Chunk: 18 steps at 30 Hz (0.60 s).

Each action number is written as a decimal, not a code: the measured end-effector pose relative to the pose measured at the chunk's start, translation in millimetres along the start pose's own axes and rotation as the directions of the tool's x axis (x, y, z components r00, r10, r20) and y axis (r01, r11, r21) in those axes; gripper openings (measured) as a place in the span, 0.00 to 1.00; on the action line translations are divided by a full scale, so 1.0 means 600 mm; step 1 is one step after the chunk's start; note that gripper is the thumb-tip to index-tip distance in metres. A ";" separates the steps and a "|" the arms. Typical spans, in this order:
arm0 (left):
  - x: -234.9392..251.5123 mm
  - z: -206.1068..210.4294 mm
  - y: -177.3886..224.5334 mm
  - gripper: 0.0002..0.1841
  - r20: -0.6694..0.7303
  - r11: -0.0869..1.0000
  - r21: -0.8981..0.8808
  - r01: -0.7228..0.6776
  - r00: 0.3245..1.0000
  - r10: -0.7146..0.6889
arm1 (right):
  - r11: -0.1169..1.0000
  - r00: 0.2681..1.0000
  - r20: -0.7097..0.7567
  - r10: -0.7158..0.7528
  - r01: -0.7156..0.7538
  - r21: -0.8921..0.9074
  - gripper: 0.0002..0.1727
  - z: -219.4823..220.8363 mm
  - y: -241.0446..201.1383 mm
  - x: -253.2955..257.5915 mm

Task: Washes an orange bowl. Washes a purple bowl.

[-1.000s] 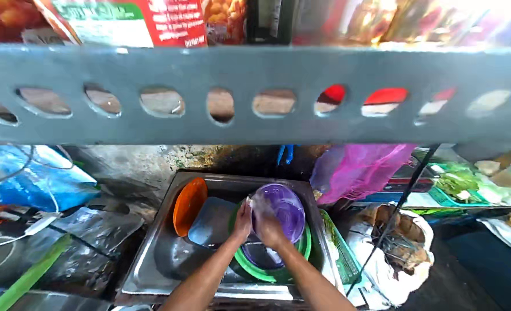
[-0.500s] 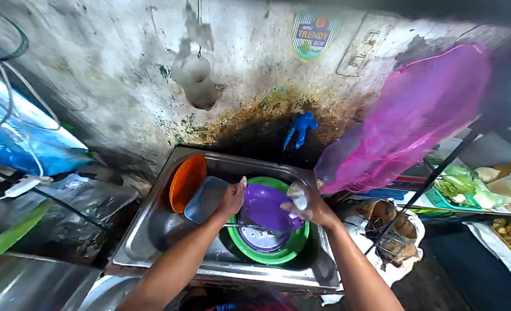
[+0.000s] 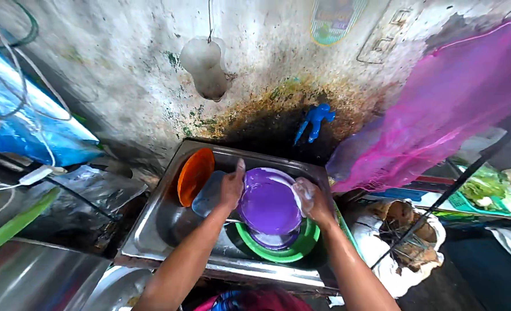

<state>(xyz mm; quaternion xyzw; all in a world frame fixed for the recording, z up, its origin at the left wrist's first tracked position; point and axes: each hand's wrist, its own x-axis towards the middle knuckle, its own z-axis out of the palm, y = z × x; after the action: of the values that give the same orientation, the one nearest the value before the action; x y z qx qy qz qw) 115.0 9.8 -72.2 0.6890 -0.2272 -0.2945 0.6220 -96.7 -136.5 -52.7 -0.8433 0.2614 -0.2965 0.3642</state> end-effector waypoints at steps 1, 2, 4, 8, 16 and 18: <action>-0.005 -0.010 0.005 0.29 0.239 0.996 -0.045 0.081 0.969 -0.068 | 0.996 0.994 -0.093 0.049 -0.056 -0.069 0.23 -0.002 -0.005 0.005; -0.009 -0.012 0.009 0.25 0.403 0.988 -0.088 0.125 0.912 -0.079 | 0.981 0.979 -0.162 0.119 -0.142 -0.134 0.26 -0.007 -0.005 0.018; -0.025 0.009 0.009 0.21 0.527 0.947 -0.255 0.195 0.849 -0.033 | 0.937 0.942 -0.254 0.219 -0.276 -0.213 0.31 -0.010 0.006 0.040; -0.065 0.078 -0.002 0.26 0.478 0.888 -0.420 0.188 0.877 0.041 | 0.949 0.954 -0.292 -0.070 -0.027 -0.314 0.23 0.057 -0.001 0.000; -0.082 0.086 -0.032 0.27 0.308 0.935 -0.355 -0.009 0.943 0.126 | 0.970 0.959 -0.264 -0.098 0.033 -0.241 0.28 0.085 0.011 -0.006; -0.074 0.081 -0.027 0.26 0.291 0.903 -0.428 -0.025 0.942 0.164 | 0.974 0.973 -0.161 -0.166 0.136 -0.184 0.25 0.101 -0.021 -0.046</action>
<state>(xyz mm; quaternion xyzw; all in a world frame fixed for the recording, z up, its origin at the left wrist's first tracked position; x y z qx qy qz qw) 48.5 6.6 -85.1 0.4706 -0.2905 -0.4130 0.7236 -70.8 -83.0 -85.2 -0.8595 0.2520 -0.3729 0.2421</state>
